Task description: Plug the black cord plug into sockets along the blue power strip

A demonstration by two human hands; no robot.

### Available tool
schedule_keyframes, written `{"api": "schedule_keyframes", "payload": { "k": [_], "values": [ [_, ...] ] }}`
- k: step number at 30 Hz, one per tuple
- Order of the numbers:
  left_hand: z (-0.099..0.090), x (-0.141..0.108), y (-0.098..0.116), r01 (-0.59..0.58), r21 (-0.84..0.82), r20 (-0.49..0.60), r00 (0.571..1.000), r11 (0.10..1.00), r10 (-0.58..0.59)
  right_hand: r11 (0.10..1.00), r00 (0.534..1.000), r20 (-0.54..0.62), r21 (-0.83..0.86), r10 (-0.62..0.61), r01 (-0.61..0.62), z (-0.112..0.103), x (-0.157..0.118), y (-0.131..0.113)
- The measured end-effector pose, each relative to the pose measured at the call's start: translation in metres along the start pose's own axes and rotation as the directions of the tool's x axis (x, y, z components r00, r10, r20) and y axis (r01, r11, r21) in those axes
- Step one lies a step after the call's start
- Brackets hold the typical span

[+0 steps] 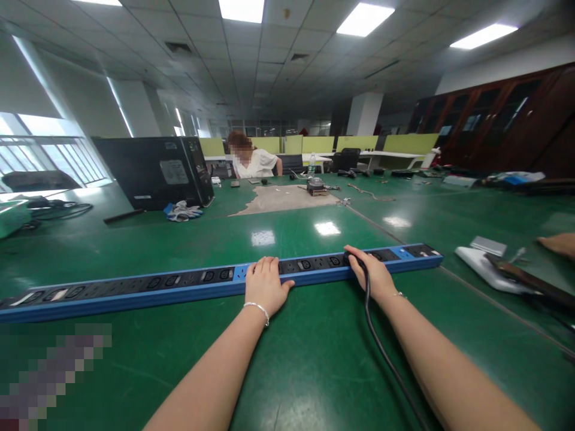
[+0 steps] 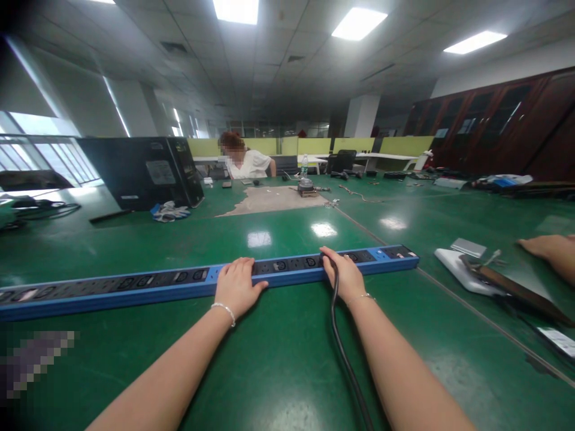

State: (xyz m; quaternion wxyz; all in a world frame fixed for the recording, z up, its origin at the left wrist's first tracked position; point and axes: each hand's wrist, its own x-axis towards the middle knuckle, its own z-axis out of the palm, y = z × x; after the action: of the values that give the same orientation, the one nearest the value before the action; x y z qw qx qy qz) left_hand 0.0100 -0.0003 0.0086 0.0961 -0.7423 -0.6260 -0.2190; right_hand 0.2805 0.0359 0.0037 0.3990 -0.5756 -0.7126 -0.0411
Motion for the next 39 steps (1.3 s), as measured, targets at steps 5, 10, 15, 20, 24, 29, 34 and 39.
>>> {"api": "schedule_keyframes", "payload": {
  "k": [5,10,15,20,24,29,34,39],
  "values": [
    [0.0,0.0,0.0,-0.007,0.007,0.007,1.0,1.0,0.007,0.999,0.998,-0.063,0.027,-0.023,0.025,0.008,-0.003,0.003],
    [0.0,0.0,0.0,-0.009,0.017,0.009,1.0,1.0,0.009,0.997,0.996,-0.083,0.073,-0.022,0.028,0.008,-0.003,0.002],
    [0.0,0.0,0.0,-0.007,0.018,0.0,1.0,1.0,0.007,0.975,0.986,-0.142,0.214,0.085,-0.053,0.005,0.002,-0.004],
    [0.001,0.0,-0.001,-0.013,0.026,-0.002,1.0,1.0,0.013,0.911,0.836,-0.449,0.391,0.317,-0.135,-0.019,0.014,0.023],
    [0.0,0.0,0.0,-0.014,0.029,-0.002,1.0,0.999,0.014,0.885,0.824,-0.41,0.414,0.391,-0.214,-0.034,0.01,0.07],
    [-0.001,0.001,0.0,-0.014,0.027,0.009,1.0,1.0,0.014,0.888,0.857,-0.333,0.378,0.394,-0.262,-0.034,0.005,0.096],
    [0.0,0.0,-0.001,-0.015,0.021,-0.002,1.0,1.0,0.015,0.938,0.915,-0.258,0.244,0.309,-0.248,-0.042,0.016,0.098],
    [0.002,0.0,-0.001,-0.012,0.014,0.003,1.0,1.0,0.012,0.981,0.983,-0.072,0.113,0.168,-0.159,-0.048,0.026,0.111]
  ]
}}
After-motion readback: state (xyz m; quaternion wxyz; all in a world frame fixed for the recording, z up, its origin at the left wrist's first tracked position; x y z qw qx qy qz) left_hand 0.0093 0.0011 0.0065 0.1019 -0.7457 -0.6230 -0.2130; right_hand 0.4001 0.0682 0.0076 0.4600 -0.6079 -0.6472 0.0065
